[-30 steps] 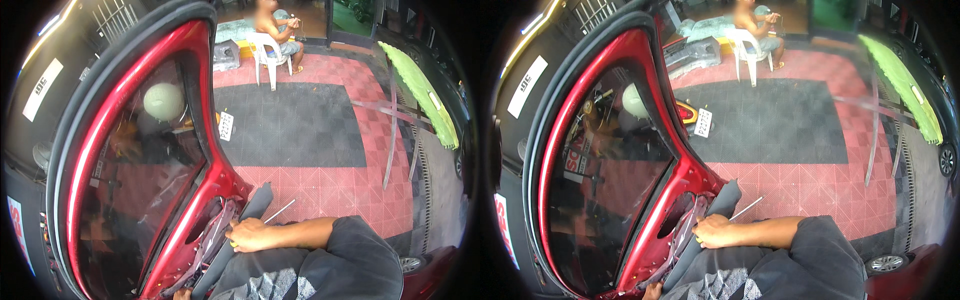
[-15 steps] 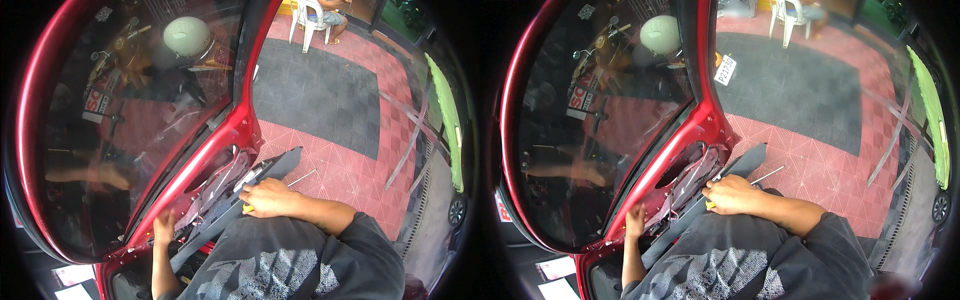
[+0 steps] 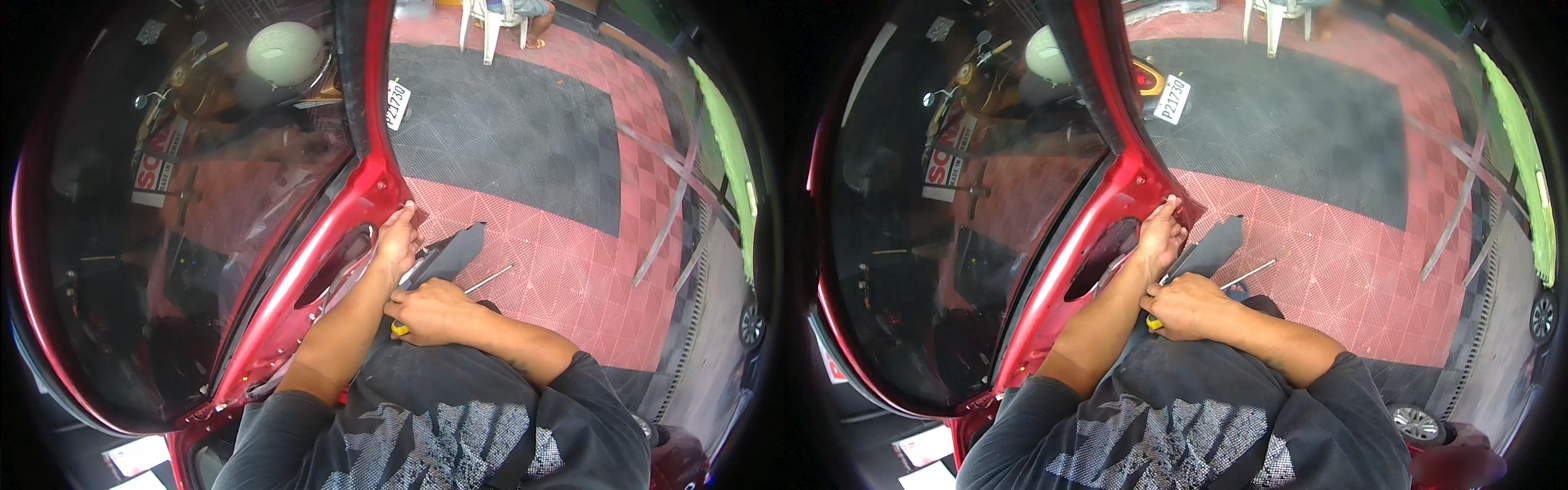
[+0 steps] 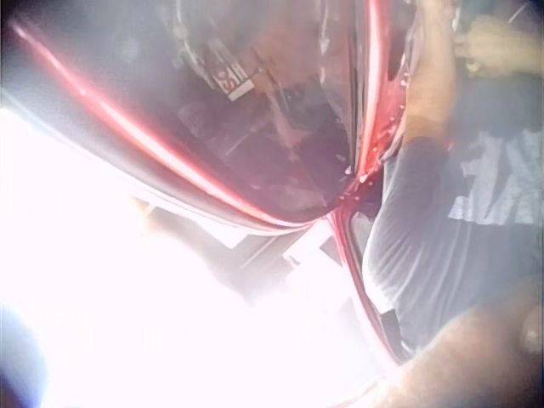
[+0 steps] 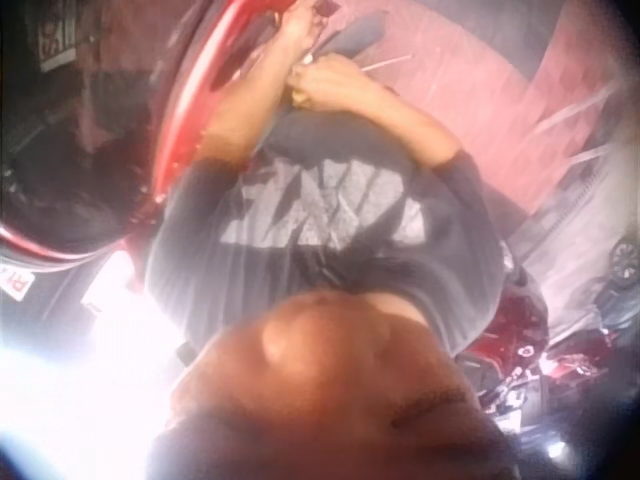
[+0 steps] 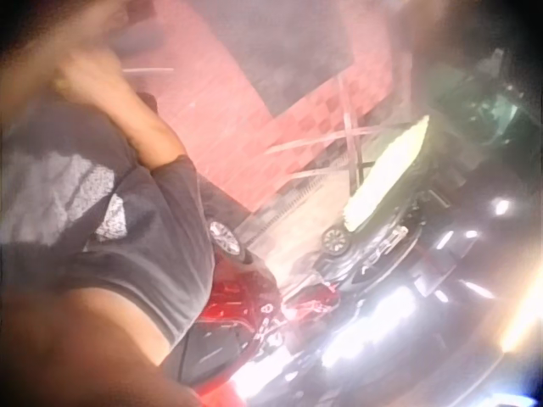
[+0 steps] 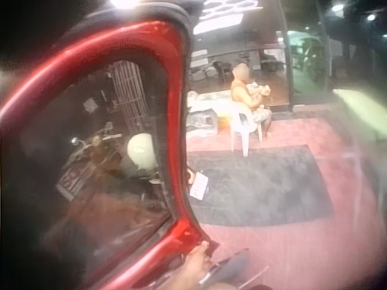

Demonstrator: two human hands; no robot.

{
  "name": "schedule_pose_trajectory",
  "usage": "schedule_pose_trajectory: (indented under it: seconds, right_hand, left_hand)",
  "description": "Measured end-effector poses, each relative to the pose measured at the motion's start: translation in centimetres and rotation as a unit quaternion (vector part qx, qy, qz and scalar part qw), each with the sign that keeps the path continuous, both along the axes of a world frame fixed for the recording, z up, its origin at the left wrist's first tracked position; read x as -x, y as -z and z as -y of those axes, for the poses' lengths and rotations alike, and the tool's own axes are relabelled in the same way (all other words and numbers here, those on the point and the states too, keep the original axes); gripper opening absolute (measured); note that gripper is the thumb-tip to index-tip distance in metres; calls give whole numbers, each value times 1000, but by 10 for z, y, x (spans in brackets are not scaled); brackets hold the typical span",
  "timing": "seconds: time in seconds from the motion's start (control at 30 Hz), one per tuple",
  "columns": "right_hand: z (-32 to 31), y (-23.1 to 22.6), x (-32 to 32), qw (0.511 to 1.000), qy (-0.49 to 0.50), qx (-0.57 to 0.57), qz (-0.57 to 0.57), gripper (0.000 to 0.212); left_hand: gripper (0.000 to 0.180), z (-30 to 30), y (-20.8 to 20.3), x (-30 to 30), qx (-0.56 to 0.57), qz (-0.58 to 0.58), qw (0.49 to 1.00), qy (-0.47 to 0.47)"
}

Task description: The person removes a car door panel, uses a screwdriver to adjust components inside the door, and then reattaches the panel. The task involves handling the door panel and using a screwdriver to secure parts within the door frame.

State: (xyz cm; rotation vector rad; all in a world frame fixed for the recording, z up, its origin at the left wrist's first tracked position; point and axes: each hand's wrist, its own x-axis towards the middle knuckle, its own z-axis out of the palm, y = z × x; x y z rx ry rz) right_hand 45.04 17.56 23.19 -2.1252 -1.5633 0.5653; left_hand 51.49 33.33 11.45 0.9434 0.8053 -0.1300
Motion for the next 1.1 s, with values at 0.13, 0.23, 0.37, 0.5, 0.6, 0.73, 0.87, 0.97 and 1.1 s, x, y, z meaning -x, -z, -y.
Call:
schedule_pose_trajectory:
  seconds: [0.13,0.23,0.37,0.5,0.6,0.73,0.87,0.97,1.1]
  right_hand:
    - [8,3,-2,1000,11,11,-19,44]
    - [11,4,-3,999,17,16,-27,43]
    - [13,4,-5,999,14,37,-32,43]
    - [14,7,-6,998,7,44,-34,44]
    - [10,5,-5,998,-2,50,-35,45]
    - [8,3,-4,998,-5,50,-34,44]
    - [5,3,-4,998,-16,56,-26,43]
    - [7,2,-3,999,-10,40,-26,42]
    - [6,1,-3,999,-8,34,-23,41]
  left_hand:
    - [21,15,10,-5,-33,-27,996,-76]
    - [29,9,26,-7,-22,-16,996,-86]
    - [22,22,29,-13,-64,-5,991,-114]
    - [27,23,40,-13,-113,14,990,-80]
    - [29,13,51,-8,-8,87,994,-65]
    - [31,10,32,-4,192,100,973,-82]
    - [28,5,26,-3,179,85,977,-83]
    - [25,9,20,-4,109,63,988,-94]
    - [21,16,15,-8,20,-4,993,-117]
